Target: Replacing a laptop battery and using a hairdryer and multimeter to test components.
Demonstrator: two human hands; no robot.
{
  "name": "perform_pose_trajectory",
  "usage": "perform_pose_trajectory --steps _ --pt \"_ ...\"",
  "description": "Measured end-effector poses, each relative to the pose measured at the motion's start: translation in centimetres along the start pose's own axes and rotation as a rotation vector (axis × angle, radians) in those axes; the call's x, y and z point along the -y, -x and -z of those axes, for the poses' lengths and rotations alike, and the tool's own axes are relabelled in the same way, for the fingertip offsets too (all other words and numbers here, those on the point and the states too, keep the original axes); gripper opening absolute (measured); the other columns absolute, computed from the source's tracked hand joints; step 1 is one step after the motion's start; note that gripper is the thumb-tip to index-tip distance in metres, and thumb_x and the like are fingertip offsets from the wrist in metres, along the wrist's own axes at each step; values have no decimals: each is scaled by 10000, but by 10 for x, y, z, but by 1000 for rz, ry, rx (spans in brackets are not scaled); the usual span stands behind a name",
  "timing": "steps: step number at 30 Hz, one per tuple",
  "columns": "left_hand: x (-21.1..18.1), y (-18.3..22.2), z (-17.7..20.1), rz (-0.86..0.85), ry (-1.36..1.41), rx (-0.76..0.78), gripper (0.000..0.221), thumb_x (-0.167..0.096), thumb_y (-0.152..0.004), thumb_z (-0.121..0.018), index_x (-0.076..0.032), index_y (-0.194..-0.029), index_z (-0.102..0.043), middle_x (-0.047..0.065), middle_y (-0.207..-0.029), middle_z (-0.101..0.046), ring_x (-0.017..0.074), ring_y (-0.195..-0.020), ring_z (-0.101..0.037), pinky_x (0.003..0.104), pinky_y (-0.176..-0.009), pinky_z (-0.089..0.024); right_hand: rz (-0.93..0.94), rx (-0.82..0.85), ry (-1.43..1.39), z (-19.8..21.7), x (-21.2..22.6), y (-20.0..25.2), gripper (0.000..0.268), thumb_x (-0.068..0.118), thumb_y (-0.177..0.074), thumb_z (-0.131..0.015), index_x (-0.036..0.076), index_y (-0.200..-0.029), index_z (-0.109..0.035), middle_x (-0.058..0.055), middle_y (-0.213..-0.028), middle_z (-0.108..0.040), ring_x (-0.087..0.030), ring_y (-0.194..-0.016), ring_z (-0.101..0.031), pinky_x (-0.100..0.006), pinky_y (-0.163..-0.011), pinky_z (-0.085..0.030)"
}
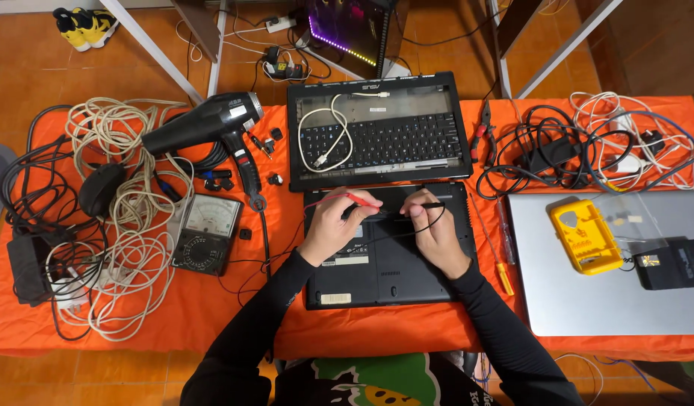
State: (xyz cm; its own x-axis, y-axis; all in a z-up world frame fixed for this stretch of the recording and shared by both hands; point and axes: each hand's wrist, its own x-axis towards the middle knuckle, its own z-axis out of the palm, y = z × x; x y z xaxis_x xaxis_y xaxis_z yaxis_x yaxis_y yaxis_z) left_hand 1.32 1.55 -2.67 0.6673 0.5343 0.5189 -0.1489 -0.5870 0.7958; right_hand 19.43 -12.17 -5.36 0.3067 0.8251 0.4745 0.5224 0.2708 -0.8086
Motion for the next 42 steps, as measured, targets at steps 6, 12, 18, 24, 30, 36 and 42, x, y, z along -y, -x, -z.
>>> perform_pose_trajectory --steps 6,12,18,24,30,36,42 --pt "-1 1 0 -34 -56 -9 82 -98 -932 -759 -60 -987 -710 22 -985 -760 206 -905 -710 319 -811 -552 -3 13 -4 1 0 0 171 142 -1100 -507 20 -1002 -575 -79 -936 -630 -160 -757 -581 -288 -712 -482" --pt "0 4 0 -42 -70 -11 96 -109 -934 -760 -64 -1002 -708 19 -994 -755 206 -915 -710 320 -812 -558 -14 18 -2 0 -2 0 178 150 -1094 -514 22 -992 -583 -77 -926 -630 -158 -741 -574 -288 -701 -479" --pt "-1 0 -1 -49 -65 0 99 -114 -943 -752 -57 -1013 -711 26 -997 -758 202 -911 -716 314 -801 -562 4 30 -31 2 1 -1 180 147 -1095 -512 19 -990 -584 -75 -931 -627 -165 -774 -581 -292 -720 -485" --pt "0 3 -3 -14 -20 -5 115 -129 -960 -740 -50 -1035 -704 37 -1021 -765 197 -926 -738 302 -800 -580 -18 33 -7 3 6 -1 197 145 -1096 -511 16 -969 -587 -83 -915 -615 -177 -767 -575 -300 -720 -481" --pt "1 3 -4 15 -5 -13 143 -131 -964 -731 -48 -1074 -691 33 -1052 -768 198 -950 -752 302 -826 -589 13 37 7 2 8 -3 182 131 -1097 -510 13 -980 -584 -89 -924 -617 -190 -789 -591 -305 -738 -488" --pt "-12 -1 -5 -130 -192 -57 143 -132 -935 -755 -86 -1069 -735 23 -1038 -776 216 -905 -709 328 -833 -551 50 25 18 1 5 -1 175 125 -1103 -510 6 -996 -580 -97 -941 -631 -200 -824 -617 -314 -761 -502" --pt "-13 -4 -11 -72 -228 -80 233 -148 -951 -754 -93 -1178 -760 -6 -918 -759 173 -802 -695 317 -774 -511 5 49 50 1 13 -5 233 140 -1125 -481 2 -1020 -637 -107 -958 -631 -201 -847 -643 -317 -774 -510"
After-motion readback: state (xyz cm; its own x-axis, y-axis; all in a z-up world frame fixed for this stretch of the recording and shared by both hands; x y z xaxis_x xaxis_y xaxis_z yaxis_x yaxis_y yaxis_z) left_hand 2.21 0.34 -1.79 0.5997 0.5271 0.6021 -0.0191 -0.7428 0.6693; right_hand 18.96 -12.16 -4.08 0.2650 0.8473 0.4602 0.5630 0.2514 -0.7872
